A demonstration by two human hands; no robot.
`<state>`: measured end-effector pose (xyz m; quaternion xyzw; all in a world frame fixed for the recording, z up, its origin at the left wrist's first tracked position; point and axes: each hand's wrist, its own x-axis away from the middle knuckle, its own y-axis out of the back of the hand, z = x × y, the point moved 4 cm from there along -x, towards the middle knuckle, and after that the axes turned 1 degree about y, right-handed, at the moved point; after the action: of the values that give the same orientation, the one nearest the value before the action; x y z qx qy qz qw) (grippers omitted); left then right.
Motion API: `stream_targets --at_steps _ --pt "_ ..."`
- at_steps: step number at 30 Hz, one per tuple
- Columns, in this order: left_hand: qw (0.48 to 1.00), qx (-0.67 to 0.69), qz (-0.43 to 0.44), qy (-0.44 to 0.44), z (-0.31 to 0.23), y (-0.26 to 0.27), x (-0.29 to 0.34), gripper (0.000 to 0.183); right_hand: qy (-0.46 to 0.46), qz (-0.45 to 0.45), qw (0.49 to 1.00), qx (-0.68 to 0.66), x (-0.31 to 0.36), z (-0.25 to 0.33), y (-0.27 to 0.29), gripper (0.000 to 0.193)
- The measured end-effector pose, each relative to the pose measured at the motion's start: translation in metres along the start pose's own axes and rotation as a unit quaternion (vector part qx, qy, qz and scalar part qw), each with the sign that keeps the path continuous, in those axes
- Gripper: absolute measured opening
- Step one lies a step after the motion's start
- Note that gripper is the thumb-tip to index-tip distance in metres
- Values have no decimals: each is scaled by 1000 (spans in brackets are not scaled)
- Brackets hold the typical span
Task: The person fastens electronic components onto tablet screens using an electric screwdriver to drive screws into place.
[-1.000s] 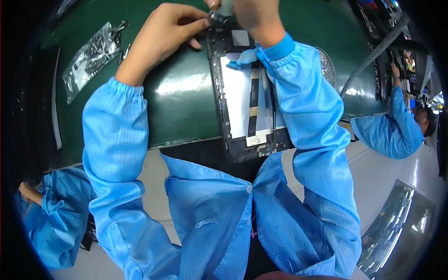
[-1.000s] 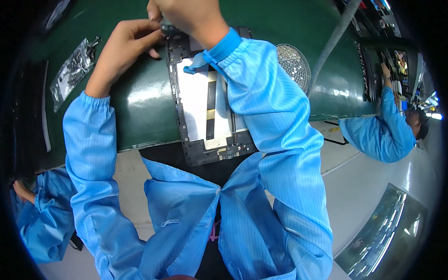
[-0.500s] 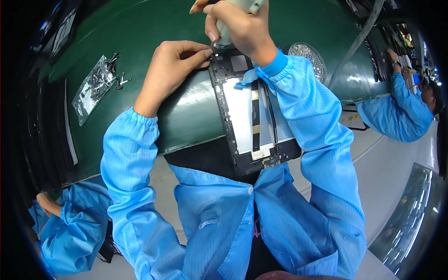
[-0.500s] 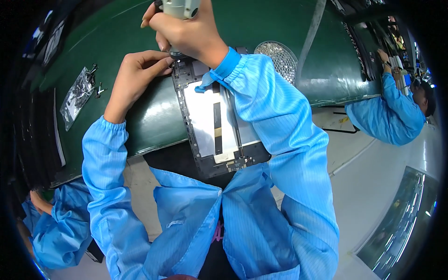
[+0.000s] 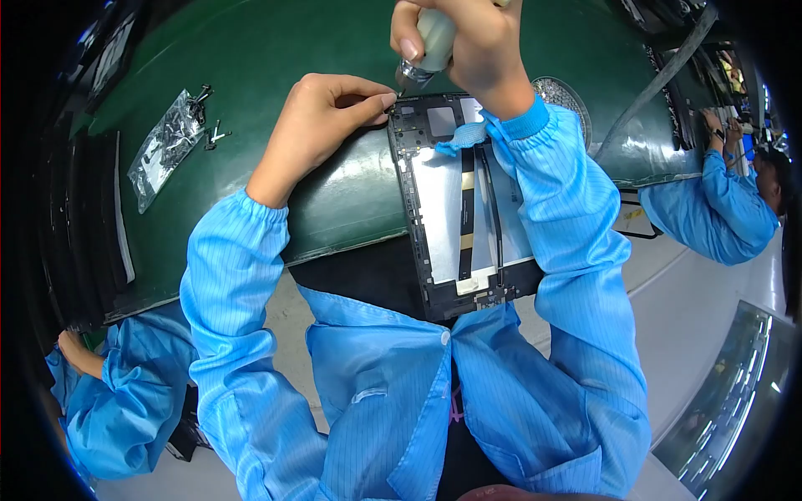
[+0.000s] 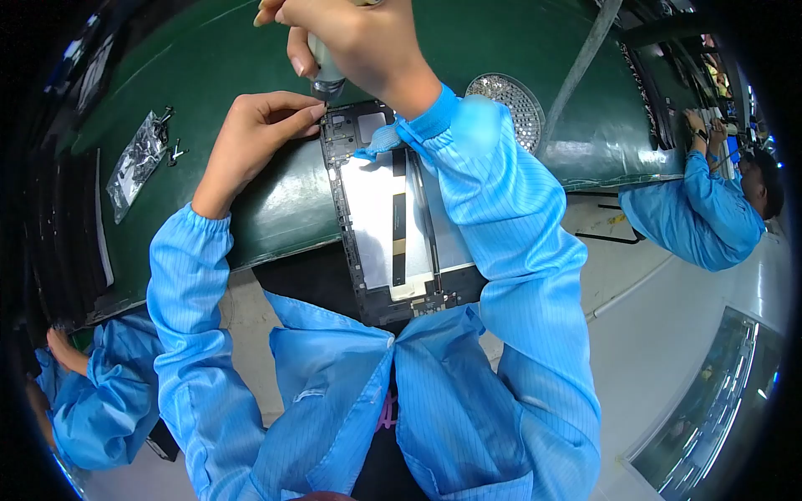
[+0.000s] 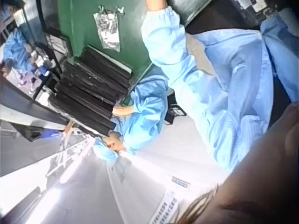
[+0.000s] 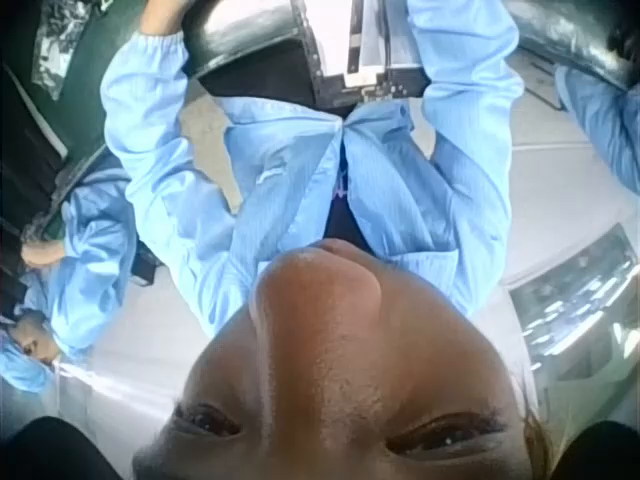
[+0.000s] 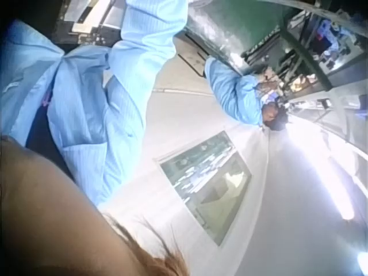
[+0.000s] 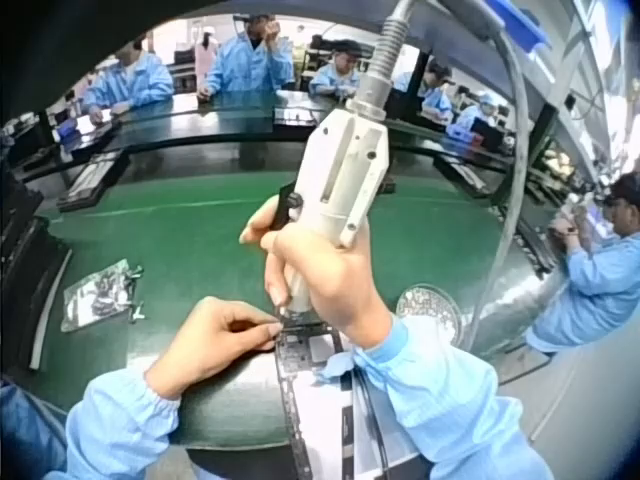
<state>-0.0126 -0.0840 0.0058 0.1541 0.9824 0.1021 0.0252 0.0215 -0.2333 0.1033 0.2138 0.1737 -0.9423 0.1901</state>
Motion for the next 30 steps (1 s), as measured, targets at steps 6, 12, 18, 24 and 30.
stream_targets --at_steps 6,12,18,24,30 --pt "998 17 48 31 -2 -1 -1 24 -59 13 998 2 13 4 -9 19" --pt "998 36 48 -7 -5 -2 -2 22 -40 24 999 15 12 -3 -5 20" --pt "997 -19 74 -23 -9 -1 0 17 -28 15 999 44 12 4 -1 22" --pt "999 -20 -13 -37 -11 0 1 18 3 -11 1000 15 10 13 11 25" --pt "992 -34 4 -124 -26 -10 1 18 56 -25 998 -9 7 33 24 30"
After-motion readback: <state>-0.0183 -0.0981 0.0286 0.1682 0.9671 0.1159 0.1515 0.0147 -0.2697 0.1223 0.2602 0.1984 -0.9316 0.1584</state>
